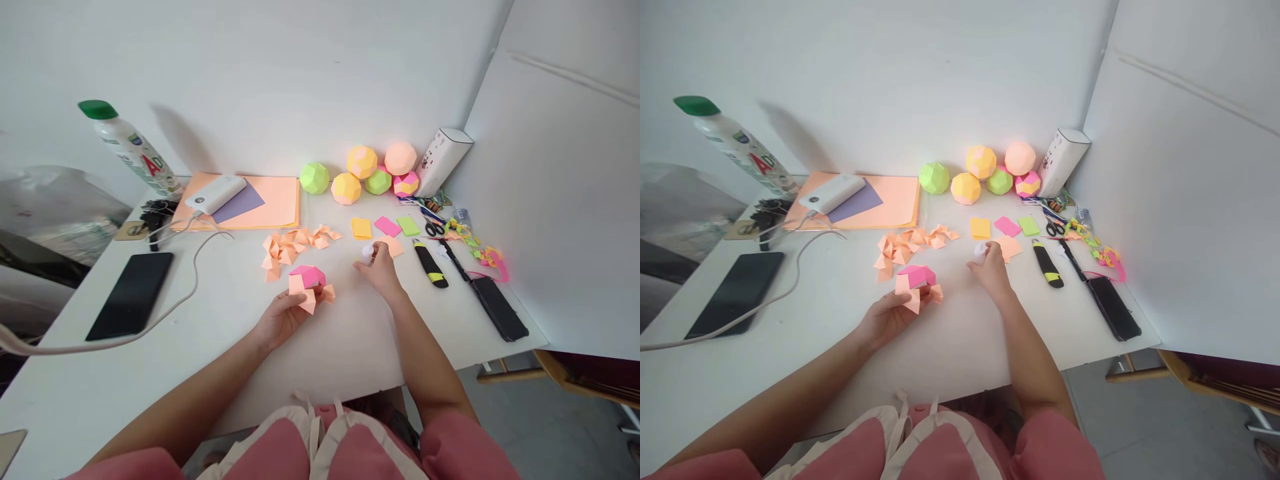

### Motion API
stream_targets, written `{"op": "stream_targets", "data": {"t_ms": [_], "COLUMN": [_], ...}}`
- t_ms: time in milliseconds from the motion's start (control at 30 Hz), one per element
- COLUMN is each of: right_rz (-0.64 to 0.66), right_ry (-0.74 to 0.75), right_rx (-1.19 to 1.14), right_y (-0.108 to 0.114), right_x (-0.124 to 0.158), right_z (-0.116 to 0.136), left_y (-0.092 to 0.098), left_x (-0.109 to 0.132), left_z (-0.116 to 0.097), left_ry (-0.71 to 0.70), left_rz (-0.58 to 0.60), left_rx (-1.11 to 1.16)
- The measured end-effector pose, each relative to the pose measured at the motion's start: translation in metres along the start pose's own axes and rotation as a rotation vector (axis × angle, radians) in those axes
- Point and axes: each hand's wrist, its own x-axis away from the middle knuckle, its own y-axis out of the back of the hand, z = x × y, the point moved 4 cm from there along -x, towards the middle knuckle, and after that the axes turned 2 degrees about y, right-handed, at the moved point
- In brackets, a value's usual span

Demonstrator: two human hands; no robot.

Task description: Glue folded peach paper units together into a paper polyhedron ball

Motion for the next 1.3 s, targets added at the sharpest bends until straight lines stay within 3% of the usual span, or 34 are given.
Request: {"op": "stream_targets", "data": {"t_ms": [100, 200, 333, 400, 467, 600, 733, 933, 1133, 1300], "right_rz": [0.023, -0.038, -0.337, -0.401, -0.299, 0.147, 0.362, 0.381, 0.357, 0.499], "right_ry": [0.07, 0.208, 0.422, 0.511, 0.556, 0.444, 0.377, 0.363, 0.333, 0.082], "right_rx": [0.07, 0.236, 0.331, 0.249, 0.117, -0.146, -0.302, -0.466, -0.576, -0.87], "right_y": [0.003, 0.011, 0.028, 0.031, 0.025, -0.007, -0.032, -0.04, -0.04, -0.043], "right_x": [0.005, 0.016, 0.041, 0.053, 0.062, 0.071, 0.076, 0.078, 0.079, 0.075], "right_z": [0.004, 0.016, 0.046, 0.061, 0.07, 0.07, 0.066, 0.065, 0.065, 0.06], "left_y": [0.004, 0.01, 0.014, 0.014, 0.013, 0.012, 0.011, 0.009, 0.002, 0.004], "left_x": [-0.001, 0.001, 0.002, 0.002, 0.002, 0.003, 0.004, 0.008, 0.013, 0.013], "left_z": [-0.001, -0.007, -0.012, -0.011, -0.009, -0.011, -0.016, -0.019, -0.022, -0.024], "left_ry": [0.029, 0.019, 0.0, 0.007, 0.013, -0.028, -0.053, -0.039, -0.045, -0.08], "left_rz": [0.033, 0.032, 0.008, 0.018, 0.036, 0.007, -0.015, -0.036, 0.043, 0.083], "left_rx": [-0.004, 0.004, 0.051, 0.057, 0.052, 0.089, 0.097, 0.098, 0.0, -0.096]}}
